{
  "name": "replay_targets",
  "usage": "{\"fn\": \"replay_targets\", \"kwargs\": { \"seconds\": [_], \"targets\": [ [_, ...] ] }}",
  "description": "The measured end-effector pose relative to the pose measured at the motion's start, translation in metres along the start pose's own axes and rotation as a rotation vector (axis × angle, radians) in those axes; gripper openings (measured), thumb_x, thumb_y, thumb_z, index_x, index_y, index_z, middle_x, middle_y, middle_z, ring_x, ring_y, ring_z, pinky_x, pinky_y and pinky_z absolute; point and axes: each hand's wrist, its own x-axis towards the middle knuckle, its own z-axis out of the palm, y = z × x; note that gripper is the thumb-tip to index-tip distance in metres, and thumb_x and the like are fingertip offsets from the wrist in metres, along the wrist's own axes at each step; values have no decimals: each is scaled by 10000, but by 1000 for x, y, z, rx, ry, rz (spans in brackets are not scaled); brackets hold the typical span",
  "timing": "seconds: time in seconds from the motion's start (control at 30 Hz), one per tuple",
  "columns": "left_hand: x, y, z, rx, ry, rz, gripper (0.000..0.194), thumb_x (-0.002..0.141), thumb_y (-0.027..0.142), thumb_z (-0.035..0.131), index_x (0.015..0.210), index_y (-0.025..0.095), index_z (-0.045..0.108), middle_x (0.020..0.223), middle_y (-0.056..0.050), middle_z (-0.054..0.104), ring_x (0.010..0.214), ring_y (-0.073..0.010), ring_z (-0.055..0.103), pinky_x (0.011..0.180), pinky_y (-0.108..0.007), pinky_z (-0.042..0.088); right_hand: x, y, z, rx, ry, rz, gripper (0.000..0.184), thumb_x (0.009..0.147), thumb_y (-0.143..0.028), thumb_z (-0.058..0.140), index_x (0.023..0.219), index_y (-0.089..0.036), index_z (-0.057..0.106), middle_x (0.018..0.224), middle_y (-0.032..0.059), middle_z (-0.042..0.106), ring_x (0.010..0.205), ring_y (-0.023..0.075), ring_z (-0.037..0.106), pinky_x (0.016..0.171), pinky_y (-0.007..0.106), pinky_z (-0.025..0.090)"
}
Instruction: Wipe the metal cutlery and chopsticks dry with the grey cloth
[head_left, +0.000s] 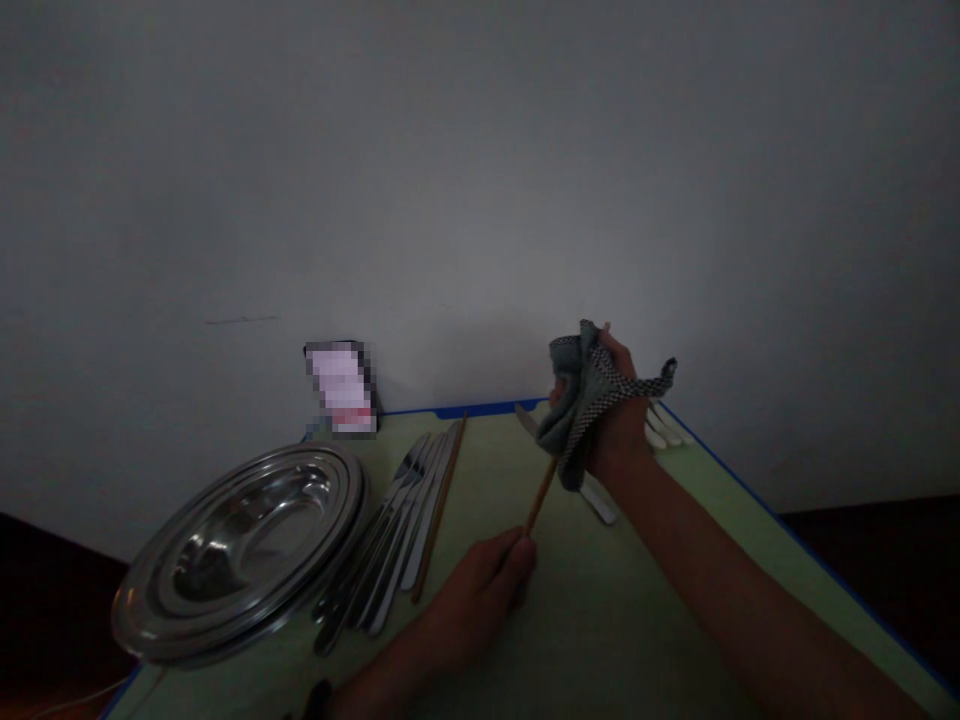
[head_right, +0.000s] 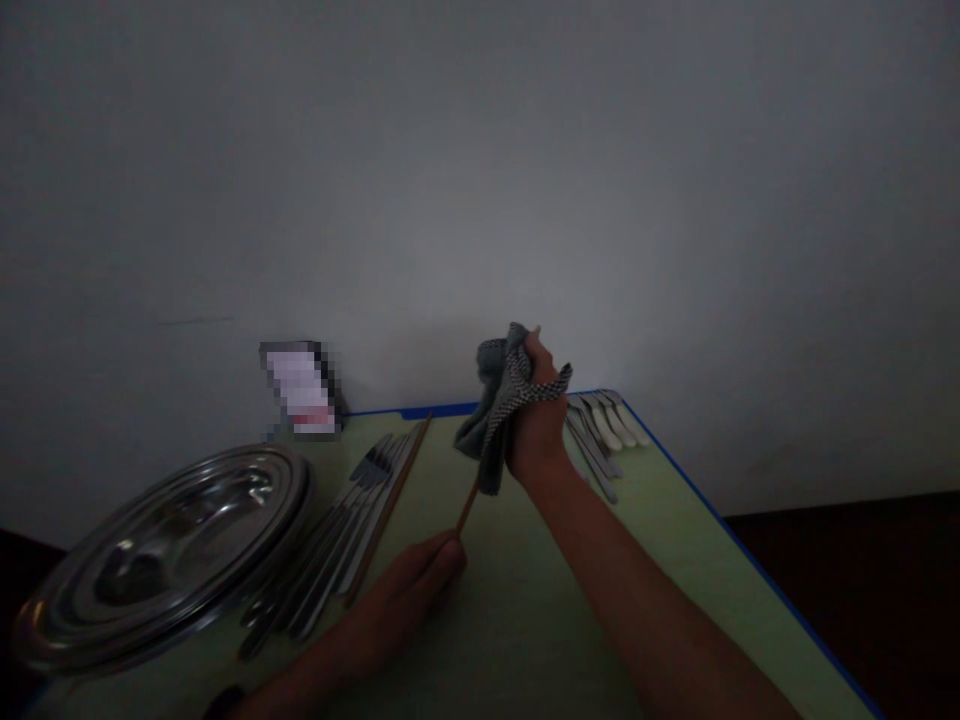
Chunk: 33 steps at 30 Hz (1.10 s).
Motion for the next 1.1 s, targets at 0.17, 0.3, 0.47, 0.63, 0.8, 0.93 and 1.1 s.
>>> {"fn": "replay_targets", "kwargs": {
  "seconds": [0.17, 0.3, 0.47, 0.63, 0.8, 0.93, 1.1],
  "targets": [
    [-3, -1, -1, 90, -7, 16, 467, 891, 567, 257, 759, 183, 488, 685, 20, 453, 666, -139, 421, 637, -244, 347, 2, -21, 1, 73, 69, 30, 386, 780, -536, 437, 580, -209, 478, 407, -73, 442, 315, 63, 405, 312, 179, 299],
    [-4, -2, -2, 77, -27, -11, 497, 880, 592, 256, 760, 178, 505, 694, 14, 466, 673, -142, 425, 640, -241, 354, -1, -19, 2, 59, 33, 99, 398, 802, -531, 411, 573, -210, 469, 389, -76, 424, 288, 64, 374, 295, 179, 290],
    [-4, -3, -4, 52, -47, -22, 491, 875, 598, 269, 754, 179, 495, 668, 20, 436, 657, -139, 417, 612, -236, 344, -2, -14, 1, 64, -10, 81, 402, 801, -529, 428, 568, -205, 484, 397, -71, 442, 301, 57, 394, 310, 168, 315],
    [-3, -4, -3, 2, -39, -1, 453, 886, 574, 282, 727, 184, 449, 652, 34, 404, 618, -122, 384, 574, -229, 317, -7, 1, 4, 82, -2, 88, 366, 777, -513, 485, 600, -194, 514, 442, -76, 469, 312, 35, 382, 317, 156, 313],
    [-1, -3, -1, -13, -40, -22, 464, 878, 586, 284, 711, 181, 434, 655, 32, 406, 626, -124, 387, 582, -233, 316, -12, 12, 7, 60, -2, 129, 330, 752, -501, 518, 631, -194, 522, 475, -75, 500, 320, 44, 415, 320, 177, 328],
    [-1, -3, -2, -22, -33, -18, 459, 886, 577, 284, 742, 176, 457, 657, 36, 399, 614, -118, 373, 572, -228, 311, -9, 5, 7, 72, -15, 166, 332, 742, -480, 497, 565, -200, 472, 414, -86, 429, 289, 45, 372, 293, 181, 286],
    [0, -2, -3, 6, -10, -2, 438, 892, 564, 282, 747, 187, 451, 675, 32, 420, 648, -129, 403, 597, -233, 326, -1, -7, 6, 131, -27, 167, 345, 753, -446, 442, 507, -204, 437, 386, -69, 442, 266, 52, 368, 268, 183, 272]
  ]
}}
